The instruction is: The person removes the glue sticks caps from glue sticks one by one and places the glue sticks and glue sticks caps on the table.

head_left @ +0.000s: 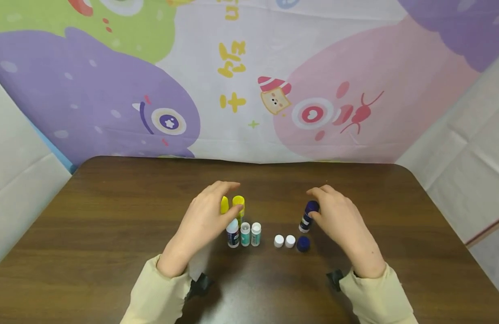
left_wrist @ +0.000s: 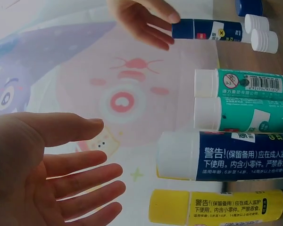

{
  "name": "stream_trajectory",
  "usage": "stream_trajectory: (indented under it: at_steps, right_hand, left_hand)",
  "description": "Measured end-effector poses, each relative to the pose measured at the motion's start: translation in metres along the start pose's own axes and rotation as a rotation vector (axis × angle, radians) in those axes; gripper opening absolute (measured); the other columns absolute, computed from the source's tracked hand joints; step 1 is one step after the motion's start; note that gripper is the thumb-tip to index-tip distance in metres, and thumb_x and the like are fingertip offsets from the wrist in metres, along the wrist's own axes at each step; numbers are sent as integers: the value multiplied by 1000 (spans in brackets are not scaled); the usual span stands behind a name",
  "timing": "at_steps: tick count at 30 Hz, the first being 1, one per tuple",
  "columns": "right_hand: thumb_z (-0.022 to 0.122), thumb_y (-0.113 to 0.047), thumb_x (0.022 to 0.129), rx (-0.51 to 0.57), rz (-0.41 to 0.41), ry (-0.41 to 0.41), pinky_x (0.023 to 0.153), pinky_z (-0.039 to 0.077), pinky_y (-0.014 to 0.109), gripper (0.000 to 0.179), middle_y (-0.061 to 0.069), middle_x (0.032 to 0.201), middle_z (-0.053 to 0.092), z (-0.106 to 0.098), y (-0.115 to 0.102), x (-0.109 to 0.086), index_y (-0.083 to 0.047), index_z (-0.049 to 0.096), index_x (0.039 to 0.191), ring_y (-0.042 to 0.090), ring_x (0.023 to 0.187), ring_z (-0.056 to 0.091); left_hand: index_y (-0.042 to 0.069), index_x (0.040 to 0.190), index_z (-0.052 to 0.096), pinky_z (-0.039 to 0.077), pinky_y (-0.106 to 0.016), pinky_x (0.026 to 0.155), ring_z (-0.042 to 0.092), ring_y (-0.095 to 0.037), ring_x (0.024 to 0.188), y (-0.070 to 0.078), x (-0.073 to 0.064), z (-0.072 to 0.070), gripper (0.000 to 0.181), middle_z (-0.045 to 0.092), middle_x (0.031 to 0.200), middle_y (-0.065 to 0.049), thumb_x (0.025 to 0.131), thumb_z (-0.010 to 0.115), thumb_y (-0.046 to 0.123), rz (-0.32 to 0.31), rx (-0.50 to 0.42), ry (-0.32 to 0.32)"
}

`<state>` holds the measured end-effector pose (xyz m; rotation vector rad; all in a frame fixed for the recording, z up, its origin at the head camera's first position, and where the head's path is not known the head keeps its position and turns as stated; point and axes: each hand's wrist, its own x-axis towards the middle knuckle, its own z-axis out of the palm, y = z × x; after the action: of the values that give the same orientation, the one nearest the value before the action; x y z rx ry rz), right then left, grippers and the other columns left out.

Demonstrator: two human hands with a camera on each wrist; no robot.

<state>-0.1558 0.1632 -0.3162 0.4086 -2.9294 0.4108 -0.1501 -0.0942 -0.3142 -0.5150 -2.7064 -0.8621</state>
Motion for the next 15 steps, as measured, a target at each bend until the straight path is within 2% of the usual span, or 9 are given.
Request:
stream_trajectory:
  at_steps: [4,11,15]
  right_hand:
    - [72,-10,76,-3,-3,-24,76,47,48,39,16,107,60,3,1,2,-2,60,112,33,94,60]
    - [71,-10,76,1,-15,-40,76,47,46,36,14,100,62,7,4,5,-3,62,110,32,90,61]
    - [72,-9,76,9,-37,-40,73,48,45,29,12,92,63,9,5,5,-2,64,102,29,85,62]
  left_hand:
    - [12,119,58,46,-39,82,57,-19,102,1,0,1,42,61,112,-1,79,67,22,3,9,-13]
    - [12,117,60,46,-35,78,56,-16,93,3,0,5,41,62,108,1,78,68,21,19,17,-29]
    - [11,115,60,46,-36,79,57,-18,92,3,-1,8,41,62,107,-1,76,70,21,42,26,-29]
